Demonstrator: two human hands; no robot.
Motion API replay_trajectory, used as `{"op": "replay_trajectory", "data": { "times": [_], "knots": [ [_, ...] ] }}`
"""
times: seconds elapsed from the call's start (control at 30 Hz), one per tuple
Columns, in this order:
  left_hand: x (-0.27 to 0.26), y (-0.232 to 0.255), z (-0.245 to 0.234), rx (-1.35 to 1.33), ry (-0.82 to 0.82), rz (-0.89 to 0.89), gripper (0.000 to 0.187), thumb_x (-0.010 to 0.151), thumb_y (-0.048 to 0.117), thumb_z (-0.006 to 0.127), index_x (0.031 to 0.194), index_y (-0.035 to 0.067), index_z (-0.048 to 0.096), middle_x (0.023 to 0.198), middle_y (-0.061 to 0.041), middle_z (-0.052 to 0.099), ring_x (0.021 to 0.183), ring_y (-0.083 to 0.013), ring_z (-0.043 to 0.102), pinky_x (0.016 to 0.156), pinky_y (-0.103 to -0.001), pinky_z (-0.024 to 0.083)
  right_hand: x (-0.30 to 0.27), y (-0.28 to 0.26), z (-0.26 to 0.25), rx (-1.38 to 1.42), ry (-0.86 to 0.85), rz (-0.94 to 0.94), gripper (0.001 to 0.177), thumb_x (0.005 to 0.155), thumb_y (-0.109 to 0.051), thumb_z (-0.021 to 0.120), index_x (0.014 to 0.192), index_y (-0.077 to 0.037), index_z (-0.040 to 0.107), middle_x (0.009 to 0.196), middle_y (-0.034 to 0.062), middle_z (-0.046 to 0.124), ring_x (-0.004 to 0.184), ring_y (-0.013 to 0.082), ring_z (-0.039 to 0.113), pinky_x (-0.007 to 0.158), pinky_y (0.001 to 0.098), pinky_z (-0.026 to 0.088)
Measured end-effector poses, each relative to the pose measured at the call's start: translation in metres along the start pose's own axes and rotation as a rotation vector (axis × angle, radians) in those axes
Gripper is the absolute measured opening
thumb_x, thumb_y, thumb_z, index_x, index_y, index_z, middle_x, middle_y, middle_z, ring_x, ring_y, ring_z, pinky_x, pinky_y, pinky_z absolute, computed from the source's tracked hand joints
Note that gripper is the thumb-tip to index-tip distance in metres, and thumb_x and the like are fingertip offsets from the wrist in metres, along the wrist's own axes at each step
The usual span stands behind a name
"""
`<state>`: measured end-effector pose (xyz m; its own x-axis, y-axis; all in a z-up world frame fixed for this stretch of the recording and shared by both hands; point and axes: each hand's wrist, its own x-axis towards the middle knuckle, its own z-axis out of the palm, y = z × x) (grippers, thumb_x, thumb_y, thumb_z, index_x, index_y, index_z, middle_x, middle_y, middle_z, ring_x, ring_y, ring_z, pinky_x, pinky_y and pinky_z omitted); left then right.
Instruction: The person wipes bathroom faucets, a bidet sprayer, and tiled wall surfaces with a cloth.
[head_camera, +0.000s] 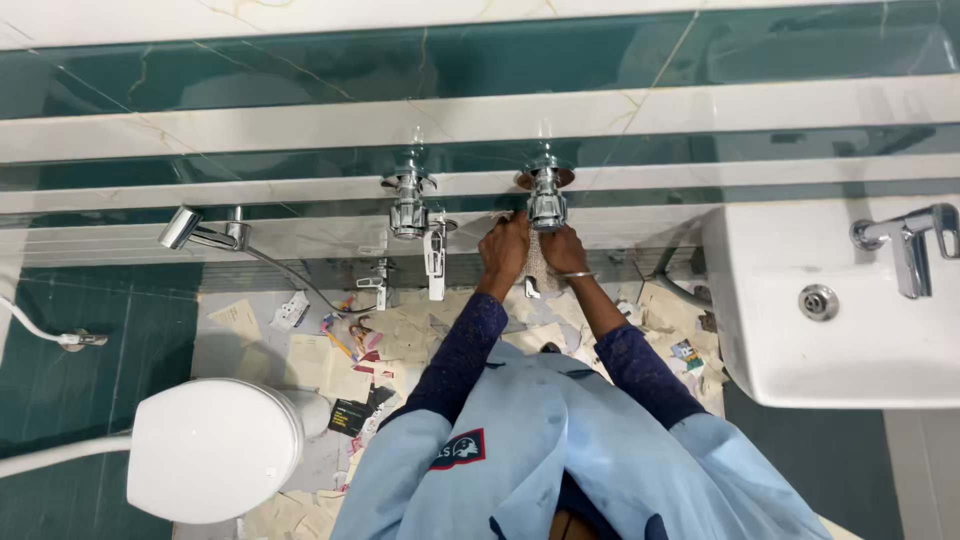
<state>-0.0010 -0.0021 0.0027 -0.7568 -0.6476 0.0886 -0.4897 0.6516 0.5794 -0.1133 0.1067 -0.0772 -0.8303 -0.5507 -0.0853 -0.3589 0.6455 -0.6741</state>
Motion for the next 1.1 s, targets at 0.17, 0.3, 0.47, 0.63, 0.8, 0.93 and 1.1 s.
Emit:
{"op": "replay_trajectory", "data": {
  "times": [0.17,0.3,0.47,0.63,0.8,0.93,1.1],
  "knots": [
    [-0.014,-0.005,-0.009,-0.093,0.044,0.114,0.029,0.105,0.032,0.052,0.127,0.02,0.066,0.103,-0.02,0.074,0.085,-0.041,0.072,0.071,-0.052,0.056,-0.031,-0.034,-0.026,0.106,0.058,-0.022,0.041,0.101,-0.038,0.051,0.107,-0.001,0.068,0.098,0.0302,0.07,0.091,0.051,0.066,0.079,0.0562,0.053],
    [-0.045,-0.008,-0.024,-0.351,0.103,0.246,0.041,0.103,0.035,0.06,0.14,0.018,0.061,0.111,-0.022,0.071,0.087,-0.0398,0.072,0.069,-0.045,0.058,-0.068,-0.062,-0.055,0.197,-0.063,-0.032,0.05,0.102,-0.047,0.052,0.126,-0.003,0.054,0.09,0.0271,0.07,0.087,0.0472,0.068,0.077,0.053,0.052],
    [-0.091,-0.022,-0.019,-0.325,0.018,0.18,0.045,0.104,0.036,0.061,0.146,0.02,0.055,0.118,-0.017,0.073,0.089,-0.0371,0.072,0.072,-0.043,0.058,-0.108,-0.053,-0.046,0.293,-0.029,-0.187,0.055,0.104,-0.046,0.053,0.137,-0.003,0.047,0.117,0.025,0.064,0.09,0.0377,0.072,0.079,0.0471,0.054],
    [-0.129,-0.04,-0.004,-0.404,0.006,0.149,0.038,0.103,0.034,0.062,0.137,0.017,0.064,0.112,-0.017,0.074,0.095,-0.0333,0.073,0.078,-0.042,0.058,-0.143,-0.051,-0.038,0.306,-0.237,0.047,0.058,0.105,-0.042,0.05,0.15,-0.008,0.036,0.109,0.0276,0.068,0.09,0.0416,0.069,0.08,0.0471,0.054],
    [-0.146,-0.038,-0.011,-0.38,0.032,0.133,0.037,0.101,0.033,0.061,0.131,0.013,0.07,0.105,-0.02,0.072,0.09,-0.0356,0.071,0.076,-0.043,0.057,-0.172,-0.047,-0.029,0.432,-0.083,-0.149,0.055,0.106,-0.04,0.052,0.148,-0.006,0.039,0.118,0.0245,0.07,0.104,0.0342,0.072,0.087,0.0409,0.054],
    [-0.141,-0.052,0.004,-0.43,-0.299,-0.071,0.041,0.104,0.037,0.055,0.131,0.009,0.068,0.095,-0.019,0.075,0.087,-0.0312,0.072,0.079,-0.041,0.055,-0.162,-0.04,-0.03,0.413,-0.07,-0.157,0.056,0.105,-0.038,0.054,0.149,-0.006,0.041,0.119,0.0243,0.069,0.1,0.0339,0.072,0.084,0.0408,0.055],
    [-0.132,-0.077,0.044,-0.586,-0.222,0.048,0.049,0.106,0.041,0.06,0.127,-0.003,0.066,0.106,-0.021,0.074,0.094,-0.0271,0.072,0.085,-0.037,0.056,-0.139,-0.038,-0.024,0.312,-0.122,0.026,0.049,0.104,-0.032,0.054,0.146,-0.007,0.051,0.09,0.0226,0.071,0.076,0.0302,0.07,0.073,0.0412,0.053]
  ]
}}
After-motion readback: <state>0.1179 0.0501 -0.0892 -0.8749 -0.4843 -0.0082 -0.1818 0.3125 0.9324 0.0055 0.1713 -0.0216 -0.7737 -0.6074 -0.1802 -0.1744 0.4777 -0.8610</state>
